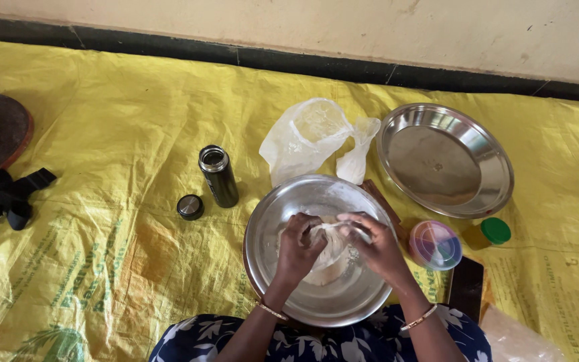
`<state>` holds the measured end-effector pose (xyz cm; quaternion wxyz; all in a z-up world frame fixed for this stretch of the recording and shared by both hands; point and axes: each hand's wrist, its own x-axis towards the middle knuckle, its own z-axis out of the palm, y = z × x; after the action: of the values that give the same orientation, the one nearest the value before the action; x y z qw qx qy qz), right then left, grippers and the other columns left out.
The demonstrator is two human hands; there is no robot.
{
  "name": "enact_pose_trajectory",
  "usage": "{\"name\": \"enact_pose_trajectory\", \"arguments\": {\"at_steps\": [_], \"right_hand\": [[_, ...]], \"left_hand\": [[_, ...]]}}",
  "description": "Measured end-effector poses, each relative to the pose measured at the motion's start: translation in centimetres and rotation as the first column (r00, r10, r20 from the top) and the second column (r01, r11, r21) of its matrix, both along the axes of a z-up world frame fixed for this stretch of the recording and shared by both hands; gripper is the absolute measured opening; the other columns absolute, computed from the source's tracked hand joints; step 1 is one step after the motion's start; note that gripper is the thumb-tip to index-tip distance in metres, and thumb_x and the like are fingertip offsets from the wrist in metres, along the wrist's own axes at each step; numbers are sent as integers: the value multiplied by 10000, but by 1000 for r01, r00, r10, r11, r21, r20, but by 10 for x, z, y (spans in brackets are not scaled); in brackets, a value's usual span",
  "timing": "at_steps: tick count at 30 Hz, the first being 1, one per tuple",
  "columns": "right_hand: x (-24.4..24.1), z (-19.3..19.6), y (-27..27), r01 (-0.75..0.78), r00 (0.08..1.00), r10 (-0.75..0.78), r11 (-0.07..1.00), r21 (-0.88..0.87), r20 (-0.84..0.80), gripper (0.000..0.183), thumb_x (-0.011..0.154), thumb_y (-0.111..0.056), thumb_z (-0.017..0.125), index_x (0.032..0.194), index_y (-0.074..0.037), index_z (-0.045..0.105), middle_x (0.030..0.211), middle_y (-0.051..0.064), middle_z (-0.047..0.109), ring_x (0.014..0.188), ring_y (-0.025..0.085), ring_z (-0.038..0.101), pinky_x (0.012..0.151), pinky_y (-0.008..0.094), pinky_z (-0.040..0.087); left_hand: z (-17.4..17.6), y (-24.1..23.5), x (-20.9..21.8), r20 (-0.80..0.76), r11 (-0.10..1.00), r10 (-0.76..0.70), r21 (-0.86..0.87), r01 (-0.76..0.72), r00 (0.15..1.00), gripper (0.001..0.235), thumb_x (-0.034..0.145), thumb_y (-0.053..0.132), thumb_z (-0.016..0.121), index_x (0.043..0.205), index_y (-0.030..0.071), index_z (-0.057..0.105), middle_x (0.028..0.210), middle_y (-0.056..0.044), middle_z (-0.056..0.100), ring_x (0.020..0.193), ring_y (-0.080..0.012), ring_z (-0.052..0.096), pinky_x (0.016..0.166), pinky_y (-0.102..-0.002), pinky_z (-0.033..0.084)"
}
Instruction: The person empties a white powder from a plastic bag into a metal bowl and kneads it by hand. The person continues to knead the mixture in the bowl throughout the clip.
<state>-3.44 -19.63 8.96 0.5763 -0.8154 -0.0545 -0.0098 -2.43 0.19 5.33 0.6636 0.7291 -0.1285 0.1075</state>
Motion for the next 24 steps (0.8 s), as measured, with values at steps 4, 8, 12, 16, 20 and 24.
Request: {"name": "enact_pose_trajectory", "arguments": {"at_steps": [4,8,12,16,20,24], "right_hand": [[-4,-9,7,-39,989,58,988,-146,134,360,896,-205,751,1194,-15,683,1125,90,736,1061,160,680,905,322,583],[3,-10,7,-168,980,156,981,96,120,233,966,-161,757,1124,6,716,1032,94,734,974,165,684,903,312,620],[13,1,5,-114,993,111,990,87,39,222,995,-138,644,1149,-5,733,1048,48,754,973,112,687,877,260,564],[20,13,6,-223,975,223,972,-72,-12,212,937,-81,707,1127,9,735,1038,52,707,936,111,653,857,271,548],[18,20,4,-292,951,288,956,-25,-109,282,896,-41,691,1173,13,711,1085,55,695,1002,104,654,923,282,547],[14,27,-1,-327,945,317,917,-229,-82,304,936,-118,717,1207,7,664,1090,97,672,1002,167,651,930,325,536]], "left_hand": [[7,2,-3,-84,998,7,61,-2,996,367,755,23,767,1114,44,695,997,-77,632,746,-173,593,626,-278,490],[12,4,-2,-60,997,39,71,-35,997,292,809,32,766,1096,44,710,973,-72,647,733,-160,554,595,-293,462],[11,6,-3,-28,998,-54,12,55,998,285,807,39,754,1084,45,687,1035,-64,633,810,-126,620,611,-284,511],[7,6,0,-20,996,-62,62,63,998,310,808,44,771,1110,43,699,1001,-71,646,721,-147,575,620,-287,479],[1,5,0,215,996,-62,71,47,975,318,832,15,787,1137,36,701,1035,-60,655,844,-131,578,767,-290,490],[-1,1,0,-119,993,-114,-3,115,986,303,812,27,778,1108,36,717,974,-37,635,673,-93,487,565,-259,432]]}}
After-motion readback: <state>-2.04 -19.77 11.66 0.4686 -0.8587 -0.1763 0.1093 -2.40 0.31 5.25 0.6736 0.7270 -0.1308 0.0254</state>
